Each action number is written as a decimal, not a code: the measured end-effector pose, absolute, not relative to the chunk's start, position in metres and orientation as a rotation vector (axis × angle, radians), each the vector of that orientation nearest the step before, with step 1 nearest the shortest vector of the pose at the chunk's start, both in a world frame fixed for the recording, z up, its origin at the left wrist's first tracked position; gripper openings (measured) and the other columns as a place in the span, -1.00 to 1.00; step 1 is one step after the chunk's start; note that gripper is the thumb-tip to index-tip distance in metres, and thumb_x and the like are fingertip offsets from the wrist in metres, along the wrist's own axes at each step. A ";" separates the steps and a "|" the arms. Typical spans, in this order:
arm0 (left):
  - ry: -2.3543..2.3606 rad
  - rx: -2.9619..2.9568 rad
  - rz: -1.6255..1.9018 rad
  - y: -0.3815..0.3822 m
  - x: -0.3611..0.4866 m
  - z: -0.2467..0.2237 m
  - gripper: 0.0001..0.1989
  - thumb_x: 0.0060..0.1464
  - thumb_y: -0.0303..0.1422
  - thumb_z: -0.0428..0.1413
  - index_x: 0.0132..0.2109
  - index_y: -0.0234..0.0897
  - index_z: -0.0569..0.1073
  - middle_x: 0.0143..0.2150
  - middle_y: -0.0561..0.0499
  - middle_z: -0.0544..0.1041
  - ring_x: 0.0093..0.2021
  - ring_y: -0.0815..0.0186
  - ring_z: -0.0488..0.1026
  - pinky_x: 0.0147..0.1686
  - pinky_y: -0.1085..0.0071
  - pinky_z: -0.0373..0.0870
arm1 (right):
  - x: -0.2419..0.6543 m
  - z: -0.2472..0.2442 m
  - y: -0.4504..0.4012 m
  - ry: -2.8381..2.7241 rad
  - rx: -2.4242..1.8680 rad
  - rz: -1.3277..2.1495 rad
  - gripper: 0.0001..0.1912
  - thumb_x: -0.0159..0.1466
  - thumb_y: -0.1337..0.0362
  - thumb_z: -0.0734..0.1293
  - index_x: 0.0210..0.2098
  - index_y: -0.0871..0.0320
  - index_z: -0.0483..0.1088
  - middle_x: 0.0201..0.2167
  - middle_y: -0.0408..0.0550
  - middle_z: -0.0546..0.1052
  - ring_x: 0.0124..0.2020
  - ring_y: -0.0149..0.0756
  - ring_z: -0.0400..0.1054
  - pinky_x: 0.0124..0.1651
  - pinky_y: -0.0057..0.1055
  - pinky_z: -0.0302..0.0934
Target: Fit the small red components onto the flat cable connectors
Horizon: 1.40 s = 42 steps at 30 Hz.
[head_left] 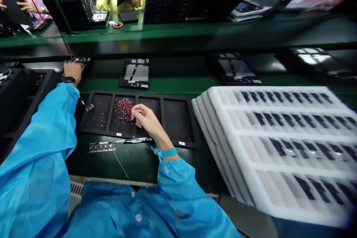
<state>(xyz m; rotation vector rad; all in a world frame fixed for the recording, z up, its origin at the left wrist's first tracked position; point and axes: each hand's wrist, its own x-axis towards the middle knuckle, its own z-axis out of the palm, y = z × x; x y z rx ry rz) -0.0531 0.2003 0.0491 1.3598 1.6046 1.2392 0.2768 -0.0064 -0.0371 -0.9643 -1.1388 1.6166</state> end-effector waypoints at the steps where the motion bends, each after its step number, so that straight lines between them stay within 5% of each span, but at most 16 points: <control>1: 1.747 1.399 1.188 0.203 -0.056 0.043 -0.52 0.23 -0.78 0.15 -0.50 -0.26 0.19 -0.25 -0.02 0.48 0.30 0.33 0.21 0.43 0.34 -0.13 | 0.278 -0.038 -0.005 -1.121 -0.962 1.619 -0.67 0.23 0.04 0.48 -0.21 0.09 0.36 -0.49 -0.29 0.45 -0.66 -0.56 0.07 -0.60 -0.54 0.03; 6: 2.250 1.380 0.920 0.214 -0.049 0.023 -0.57 0.13 -0.80 0.17 -0.49 -0.27 0.23 -0.19 -0.03 0.51 0.13 0.33 0.30 0.44 0.08 -0.09 | 0.283 -0.041 -0.003 -1.108 -0.879 1.650 -0.73 0.29 0.07 0.45 -0.21 0.10 0.38 -0.43 -0.19 0.55 -0.60 -0.50 0.21 -0.53 -0.49 0.18; 10: 2.340 1.463 0.896 0.189 -0.032 0.030 -0.84 0.14 -0.67 0.24 -0.29 -0.39 0.45 -0.01 -0.12 0.57 0.15 0.28 0.39 0.41 0.17 0.07 | 0.286 -0.046 -0.002 -1.195 -0.872 1.600 -0.62 0.32 -0.08 0.45 -0.21 0.13 0.45 -0.34 -0.06 0.64 -0.57 -0.45 0.31 -0.48 -0.42 0.32; 13: 2.077 1.734 1.146 0.095 -0.019 0.041 -0.97 0.25 -0.49 0.23 -0.21 -0.32 0.55 -0.11 -0.07 0.63 -0.01 0.22 0.52 0.18 0.26 0.38 | 0.288 -0.049 -0.002 -1.240 -0.912 1.594 -0.58 0.30 -0.11 0.49 -0.19 0.14 0.50 -0.30 -0.02 0.67 -0.54 -0.42 0.38 -0.44 -0.38 0.39; 16: 1.797 1.879 1.139 -0.041 -0.016 0.032 -0.85 0.33 -0.31 0.19 -0.19 -0.27 0.61 -0.20 -0.04 0.64 -0.14 0.19 0.57 0.00 0.25 0.49 | 0.288 -0.050 -0.003 -1.245 -0.926 1.603 -0.57 0.30 -0.10 0.50 -0.12 0.13 0.49 -0.27 0.00 0.68 -0.50 -0.38 0.46 -0.42 -0.38 0.41; 21: 1.875 1.991 0.724 -0.164 -0.030 -0.031 -0.75 0.25 -0.33 0.24 0.05 -0.20 0.65 0.11 -0.16 0.59 0.10 0.00 0.49 0.16 0.04 0.44 | 0.280 -0.046 -0.007 -1.269 -0.900 1.653 -0.56 0.27 -0.09 0.54 -0.15 0.10 0.41 -0.26 0.01 0.71 -0.48 -0.35 0.50 -0.42 -0.40 0.41; 25: 1.883 1.985 0.720 -0.160 -0.038 -0.060 -0.79 0.27 -0.37 0.20 0.01 -0.16 0.64 0.15 -0.15 0.53 0.15 -0.01 0.42 0.21 -0.03 0.37 | 0.275 -0.044 -0.009 -1.306 -0.901 1.680 -0.52 0.21 -0.13 0.56 -0.22 0.12 0.45 -0.30 0.02 0.71 -0.51 -0.35 0.48 -0.46 -0.41 0.39; 31: 1.761 1.835 0.753 -0.154 -0.041 -0.058 -0.92 0.24 -0.33 0.18 -0.14 -0.18 0.54 -0.08 -0.07 0.57 0.00 0.08 0.48 0.09 0.10 0.37 | 0.274 -0.046 -0.010 -1.338 -0.918 1.665 -0.54 0.22 -0.13 0.55 -0.25 0.12 0.46 -0.28 0.03 0.72 -0.51 -0.36 0.48 -0.46 -0.41 0.38; 34: 1.750 1.727 0.762 -0.155 -0.040 -0.058 -0.87 0.21 -0.31 0.18 -0.10 -0.18 0.54 -0.21 -0.02 0.56 -0.17 0.14 0.48 -0.03 0.18 0.39 | 0.273 -0.047 -0.009 -1.380 -0.938 1.622 -0.54 0.21 -0.14 0.54 -0.28 0.14 0.50 -0.25 0.06 0.71 -0.51 -0.37 0.47 -0.48 -0.43 0.37; 42: 1.770 1.657 0.770 -0.156 -0.032 -0.054 -0.74 0.18 -0.22 0.24 -0.01 -0.16 0.63 -0.23 -0.01 0.54 -0.18 0.14 0.48 -0.03 0.20 0.37 | 0.271 -0.047 -0.009 -1.424 -0.982 1.617 -0.51 0.22 -0.19 0.51 -0.28 0.14 0.49 -0.28 0.06 0.70 -0.47 -0.32 0.51 -0.47 -0.42 0.38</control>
